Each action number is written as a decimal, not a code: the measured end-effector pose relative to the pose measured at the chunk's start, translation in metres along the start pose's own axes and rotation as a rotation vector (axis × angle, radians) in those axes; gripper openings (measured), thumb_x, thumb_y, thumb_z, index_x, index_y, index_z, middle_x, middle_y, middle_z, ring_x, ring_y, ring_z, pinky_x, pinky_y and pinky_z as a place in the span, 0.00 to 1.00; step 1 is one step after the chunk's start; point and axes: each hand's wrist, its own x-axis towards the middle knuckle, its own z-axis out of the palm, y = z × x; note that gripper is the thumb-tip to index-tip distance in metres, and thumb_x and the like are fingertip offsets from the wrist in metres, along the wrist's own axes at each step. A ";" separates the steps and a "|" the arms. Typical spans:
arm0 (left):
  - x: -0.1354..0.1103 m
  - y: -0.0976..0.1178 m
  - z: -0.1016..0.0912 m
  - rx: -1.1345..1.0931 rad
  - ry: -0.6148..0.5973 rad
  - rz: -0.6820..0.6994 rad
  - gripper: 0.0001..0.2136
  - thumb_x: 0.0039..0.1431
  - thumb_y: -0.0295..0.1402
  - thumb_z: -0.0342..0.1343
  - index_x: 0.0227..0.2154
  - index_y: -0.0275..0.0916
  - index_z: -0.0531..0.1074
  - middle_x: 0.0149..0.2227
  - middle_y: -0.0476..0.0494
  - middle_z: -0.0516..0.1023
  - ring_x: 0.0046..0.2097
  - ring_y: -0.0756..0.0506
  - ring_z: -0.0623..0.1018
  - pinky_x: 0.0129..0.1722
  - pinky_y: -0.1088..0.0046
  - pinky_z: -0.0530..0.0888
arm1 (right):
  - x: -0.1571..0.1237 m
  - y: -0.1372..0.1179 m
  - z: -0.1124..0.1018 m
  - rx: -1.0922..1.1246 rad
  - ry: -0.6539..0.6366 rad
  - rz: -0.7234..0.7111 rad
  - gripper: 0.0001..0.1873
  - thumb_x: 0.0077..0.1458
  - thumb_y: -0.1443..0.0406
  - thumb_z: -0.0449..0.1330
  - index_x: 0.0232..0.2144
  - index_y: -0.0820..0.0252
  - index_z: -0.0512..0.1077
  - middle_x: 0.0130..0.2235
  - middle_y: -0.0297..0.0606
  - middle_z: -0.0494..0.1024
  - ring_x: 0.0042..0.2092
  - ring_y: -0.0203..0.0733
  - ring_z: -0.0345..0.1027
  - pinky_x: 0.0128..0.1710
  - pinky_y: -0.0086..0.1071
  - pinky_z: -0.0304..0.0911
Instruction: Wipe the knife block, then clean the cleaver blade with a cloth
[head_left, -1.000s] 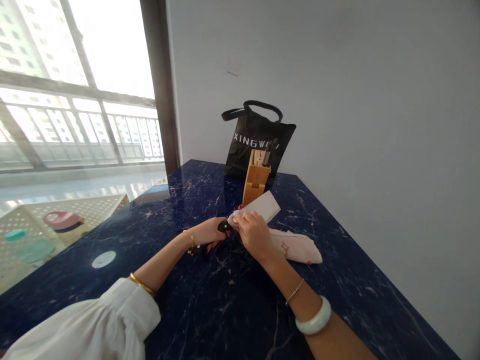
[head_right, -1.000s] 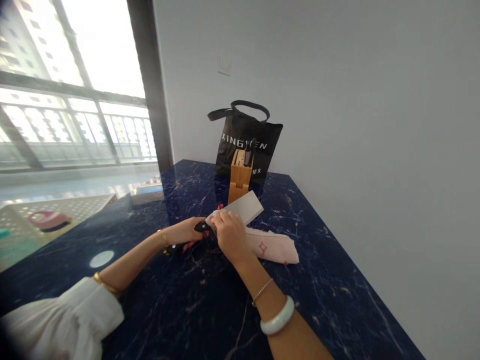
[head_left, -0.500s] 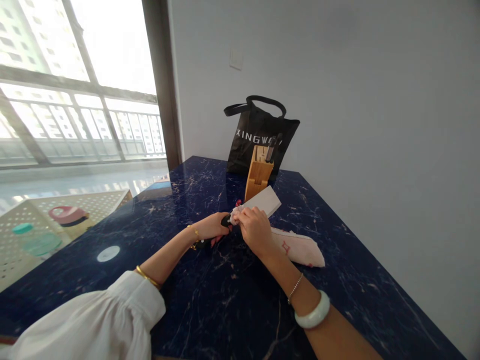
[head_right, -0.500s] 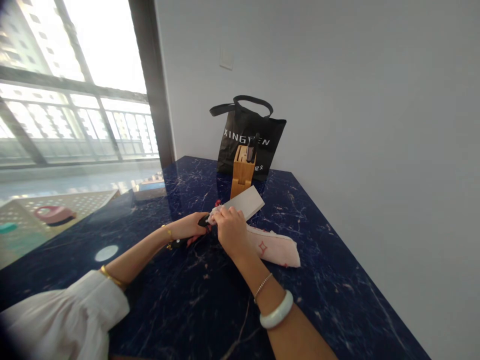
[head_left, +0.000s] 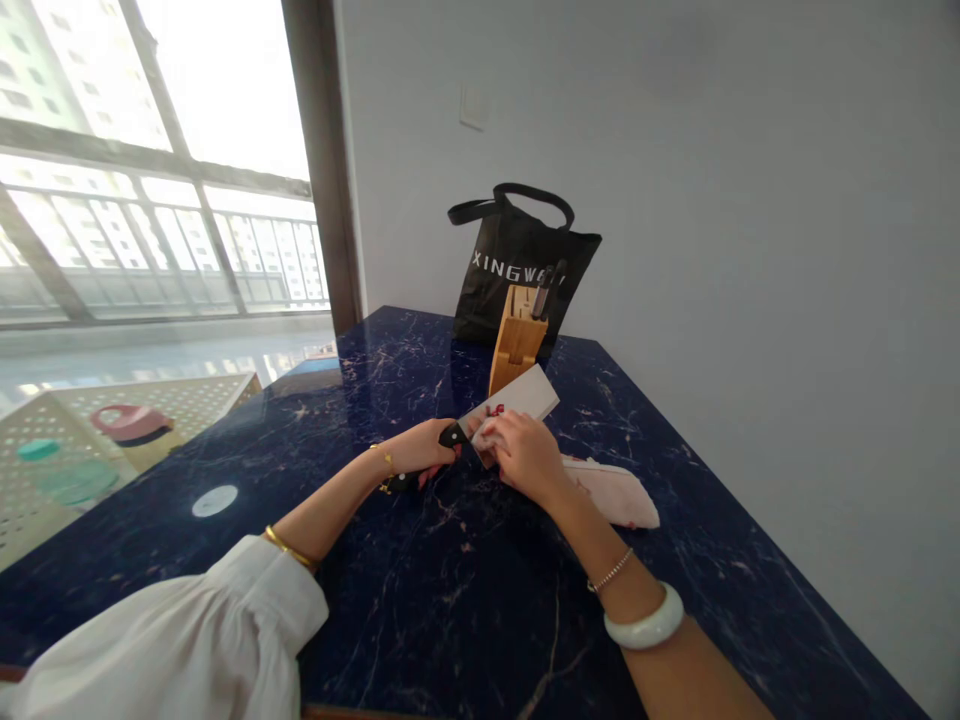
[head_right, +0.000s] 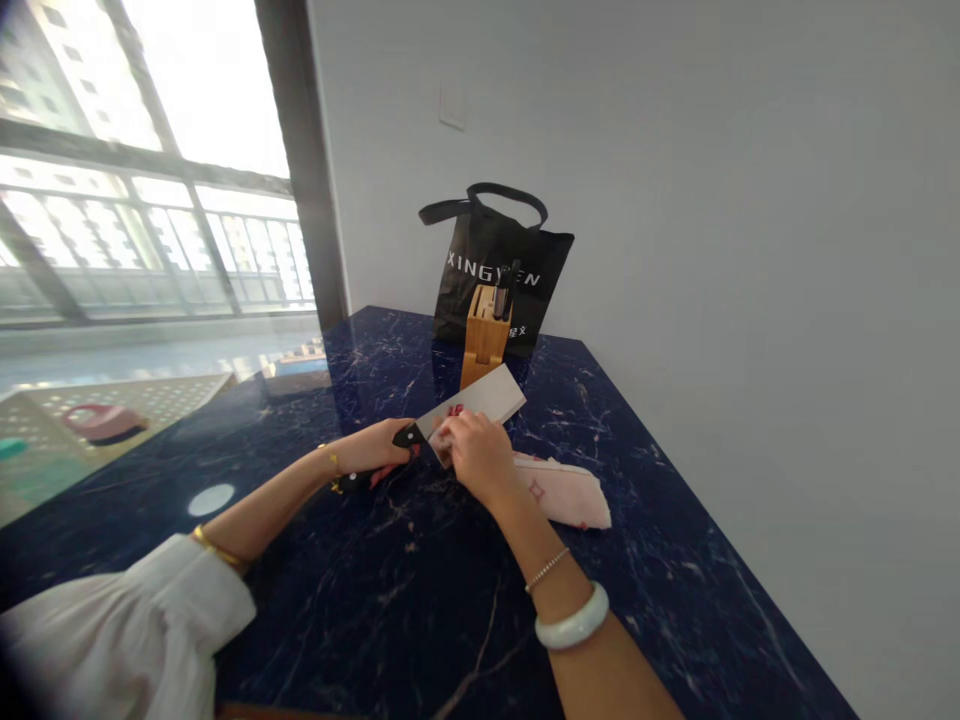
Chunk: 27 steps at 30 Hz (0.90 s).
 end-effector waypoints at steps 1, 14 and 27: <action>0.000 0.000 0.000 0.002 0.002 0.000 0.09 0.44 0.27 0.47 0.31 0.38 0.61 0.12 0.58 0.65 0.12 0.52 0.66 0.10 0.82 0.64 | 0.000 -0.006 0.001 -0.004 -0.026 -0.049 0.10 0.50 0.70 0.51 0.35 0.56 0.67 0.37 0.36 0.68 0.40 0.39 0.58 0.39 0.31 0.51; -0.001 -0.003 -0.002 -0.004 -0.020 0.009 0.11 0.43 0.27 0.46 0.33 0.38 0.62 0.15 0.57 0.66 0.13 0.54 0.66 0.11 0.83 0.64 | -0.002 0.010 0.000 -0.052 -0.106 -0.039 0.07 0.46 0.70 0.53 0.30 0.57 0.67 0.37 0.36 0.66 0.39 0.39 0.56 0.40 0.32 0.51; -0.004 -0.002 -0.002 -0.032 -0.027 0.046 0.10 0.43 0.27 0.46 0.32 0.39 0.62 0.13 0.58 0.63 0.12 0.53 0.65 0.10 0.81 0.65 | -0.003 0.039 0.010 -0.141 0.085 0.244 0.07 0.46 0.69 0.52 0.31 0.58 0.66 0.37 0.39 0.66 0.40 0.42 0.56 0.38 0.33 0.52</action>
